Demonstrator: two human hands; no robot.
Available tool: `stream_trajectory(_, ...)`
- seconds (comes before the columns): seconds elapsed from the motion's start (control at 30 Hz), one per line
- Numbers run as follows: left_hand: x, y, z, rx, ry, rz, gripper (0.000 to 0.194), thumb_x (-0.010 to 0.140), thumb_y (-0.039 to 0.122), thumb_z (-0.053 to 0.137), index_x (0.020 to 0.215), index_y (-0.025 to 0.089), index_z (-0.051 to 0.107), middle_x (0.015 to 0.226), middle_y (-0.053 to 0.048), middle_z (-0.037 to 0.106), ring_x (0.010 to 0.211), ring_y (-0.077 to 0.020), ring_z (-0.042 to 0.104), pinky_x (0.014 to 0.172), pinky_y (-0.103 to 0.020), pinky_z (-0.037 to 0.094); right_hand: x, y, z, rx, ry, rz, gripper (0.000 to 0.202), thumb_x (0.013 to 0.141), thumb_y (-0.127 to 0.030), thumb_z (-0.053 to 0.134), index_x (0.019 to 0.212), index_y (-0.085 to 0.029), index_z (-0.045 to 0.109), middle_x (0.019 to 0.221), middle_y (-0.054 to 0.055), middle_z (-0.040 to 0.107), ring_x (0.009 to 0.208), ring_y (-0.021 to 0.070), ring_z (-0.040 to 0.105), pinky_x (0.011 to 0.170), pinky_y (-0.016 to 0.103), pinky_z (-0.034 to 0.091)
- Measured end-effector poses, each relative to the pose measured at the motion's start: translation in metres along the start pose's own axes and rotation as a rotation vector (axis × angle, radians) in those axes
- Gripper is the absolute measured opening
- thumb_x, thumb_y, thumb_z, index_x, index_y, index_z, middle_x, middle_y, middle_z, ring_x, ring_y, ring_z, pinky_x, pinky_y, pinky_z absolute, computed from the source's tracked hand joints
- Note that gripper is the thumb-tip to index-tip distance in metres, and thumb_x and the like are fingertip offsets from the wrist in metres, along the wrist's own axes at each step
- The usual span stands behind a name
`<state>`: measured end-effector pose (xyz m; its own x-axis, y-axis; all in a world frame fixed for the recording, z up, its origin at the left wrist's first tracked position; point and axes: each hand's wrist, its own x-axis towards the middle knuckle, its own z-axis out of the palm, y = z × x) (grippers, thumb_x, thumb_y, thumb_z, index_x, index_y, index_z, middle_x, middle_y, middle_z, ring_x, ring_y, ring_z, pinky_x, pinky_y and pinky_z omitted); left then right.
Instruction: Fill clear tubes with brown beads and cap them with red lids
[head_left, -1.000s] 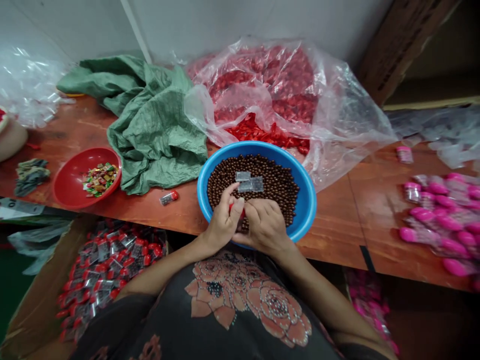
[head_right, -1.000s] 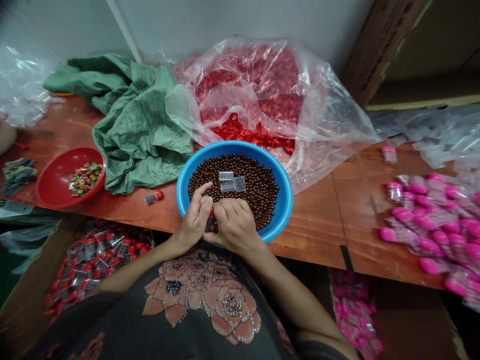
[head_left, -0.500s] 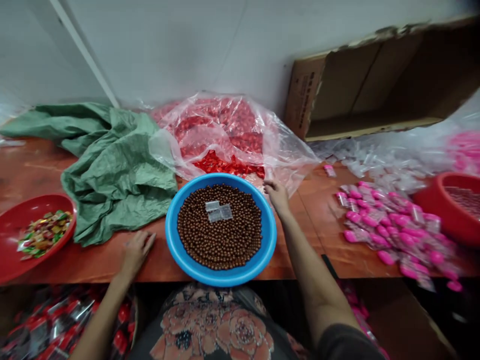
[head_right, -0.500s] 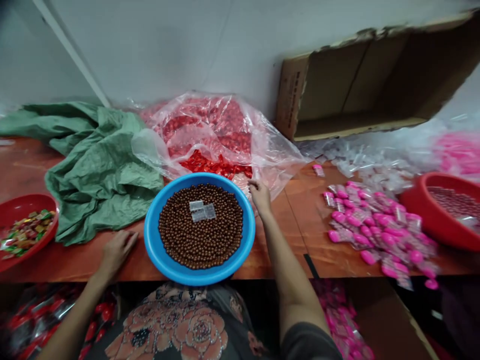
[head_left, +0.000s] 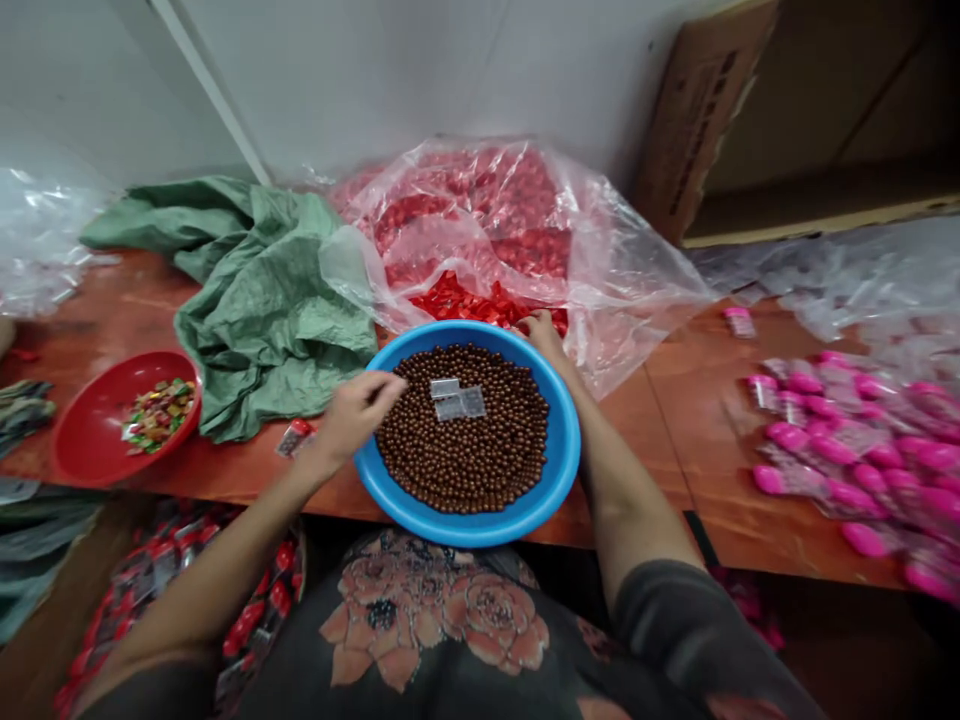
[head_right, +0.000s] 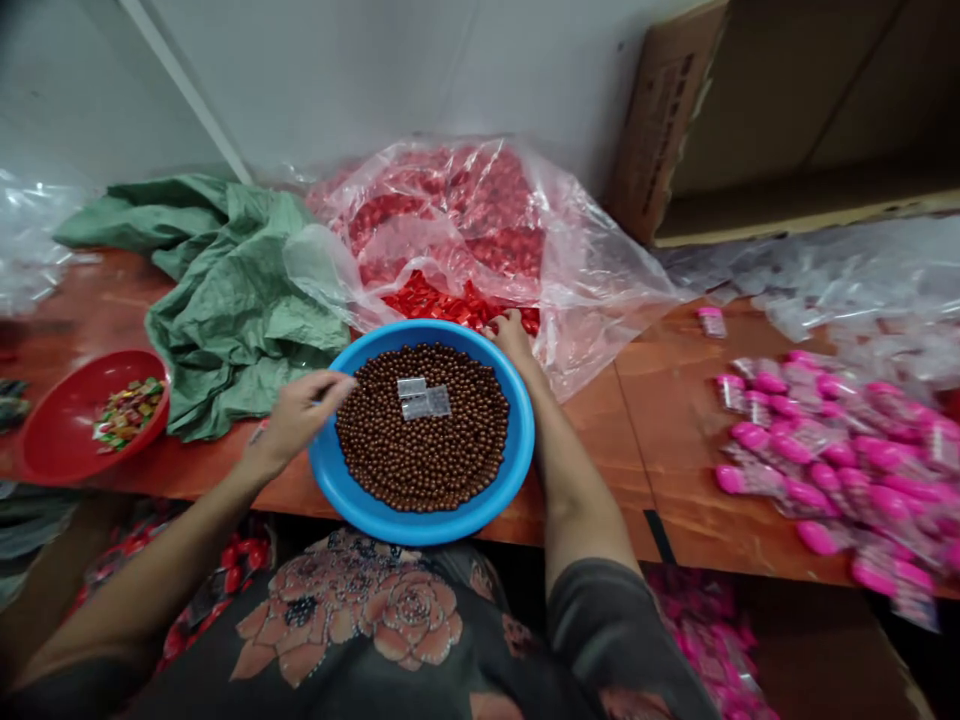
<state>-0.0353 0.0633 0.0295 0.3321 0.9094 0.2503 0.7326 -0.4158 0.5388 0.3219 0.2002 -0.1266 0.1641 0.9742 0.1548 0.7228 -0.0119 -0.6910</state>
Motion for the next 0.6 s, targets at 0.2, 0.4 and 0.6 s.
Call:
stream_trajectory(0.2,0.047,0.058,0.081,0.307,-0.619,-0.023,0.045,0.095,0.044,0.049,0.097,0.008,0.075,0.097,-0.019,0.073,0.089,-0.0279,0.069,0.081,-0.038,0.050,-0.045,0.015,-0.025,-0.017,0.020,-0.001,0.028,0.082,-0.037,0.052,0.097,-0.020,0.067,0.123,0.013,0.060,0.117,0.0305,0.051,0.103,0.046,0.041)
stream_trajectory(0.4,0.073,0.068,0.119,0.411,-0.610,-0.065,0.052,0.094,0.052,0.050,0.103,0.006,0.073,0.106,-0.023,0.069,0.100,-0.0329,0.066,0.084,-0.038,0.049,-0.081,0.025,-0.042,0.060,0.084,-0.016,0.020,0.078,-0.038,0.061,0.082,-0.019,0.067,0.102,0.010,0.068,0.104,0.0260,0.056,0.100,0.043,0.043)
stream_trajectory(0.6,0.067,0.050,0.108,0.271,-0.639,0.067,0.055,0.078,0.056,0.072,0.110,0.011,0.066,0.108,-0.016,0.066,0.103,-0.0306,0.062,0.086,-0.035,0.045,-0.107,0.018,-0.050,0.312,0.313,0.102,0.037,0.083,-0.049,0.061,0.106,-0.020,0.063,0.100,0.005,0.067,0.090,0.0181,0.061,0.084,0.035,0.051)
